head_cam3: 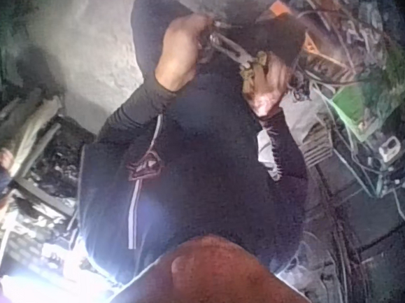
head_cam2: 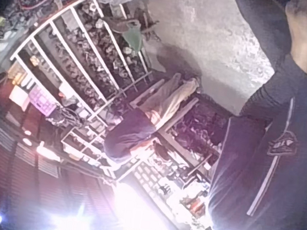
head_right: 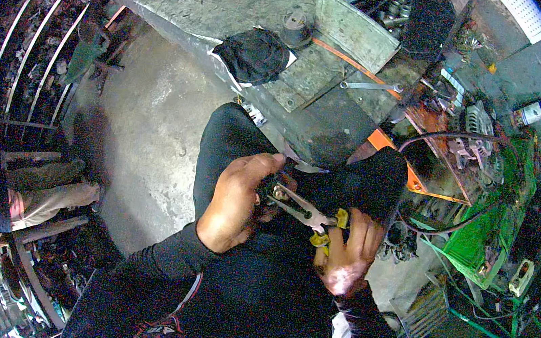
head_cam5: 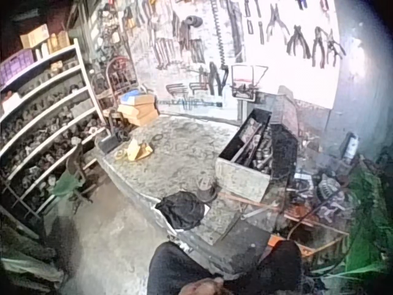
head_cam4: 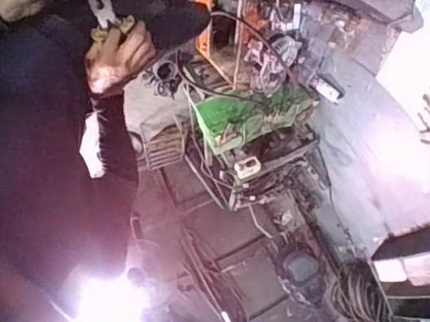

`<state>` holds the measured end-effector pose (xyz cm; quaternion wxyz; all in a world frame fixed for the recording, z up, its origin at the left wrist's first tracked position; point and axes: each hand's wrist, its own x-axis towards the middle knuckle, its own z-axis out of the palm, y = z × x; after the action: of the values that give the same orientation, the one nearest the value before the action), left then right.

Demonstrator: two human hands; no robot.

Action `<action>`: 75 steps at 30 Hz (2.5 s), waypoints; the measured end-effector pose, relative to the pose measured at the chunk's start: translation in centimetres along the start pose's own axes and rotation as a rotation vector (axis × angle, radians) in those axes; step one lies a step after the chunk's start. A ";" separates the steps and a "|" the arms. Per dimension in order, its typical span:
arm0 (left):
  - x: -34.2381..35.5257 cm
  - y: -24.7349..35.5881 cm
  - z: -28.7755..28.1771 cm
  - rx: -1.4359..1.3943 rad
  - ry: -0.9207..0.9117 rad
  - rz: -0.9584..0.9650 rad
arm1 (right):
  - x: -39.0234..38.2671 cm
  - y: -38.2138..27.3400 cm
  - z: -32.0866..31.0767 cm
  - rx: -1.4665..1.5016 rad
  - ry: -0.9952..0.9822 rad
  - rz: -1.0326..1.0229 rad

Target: The person sits on the floor in a workshop and cleans a small cylindrical mechanical part with a white cloth. They then use pliers to manipulate a small component on the part, repeatedly adjusting and inspecting it.

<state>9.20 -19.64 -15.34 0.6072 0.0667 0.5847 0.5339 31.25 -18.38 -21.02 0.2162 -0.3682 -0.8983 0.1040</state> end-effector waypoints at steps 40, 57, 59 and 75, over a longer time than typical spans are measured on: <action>1.9 2.9 -2.0 0.222 -0.103 0.757 | 3.2 -0.8 -6.6 1.424 -0.965 0.695; 1.7 2.7 -2.8 0.321 -0.123 0.883 | 4.8 -1.5 -6.6 1.355 -0.956 0.646; 1.7 2.8 -2.6 0.498 -0.014 0.871 | 4.7 -2.5 -6.5 0.983 -0.851 0.565; 3.0 1.8 -2.6 0.347 0.003 0.889 | 4.5 -0.3 -5.8 1.413 -0.966 0.666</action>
<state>5.37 -18.17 -16.80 0.2992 0.4099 0.5809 0.6364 30.89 -15.26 -14.36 -0.0491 -0.3068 -0.4661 0.8284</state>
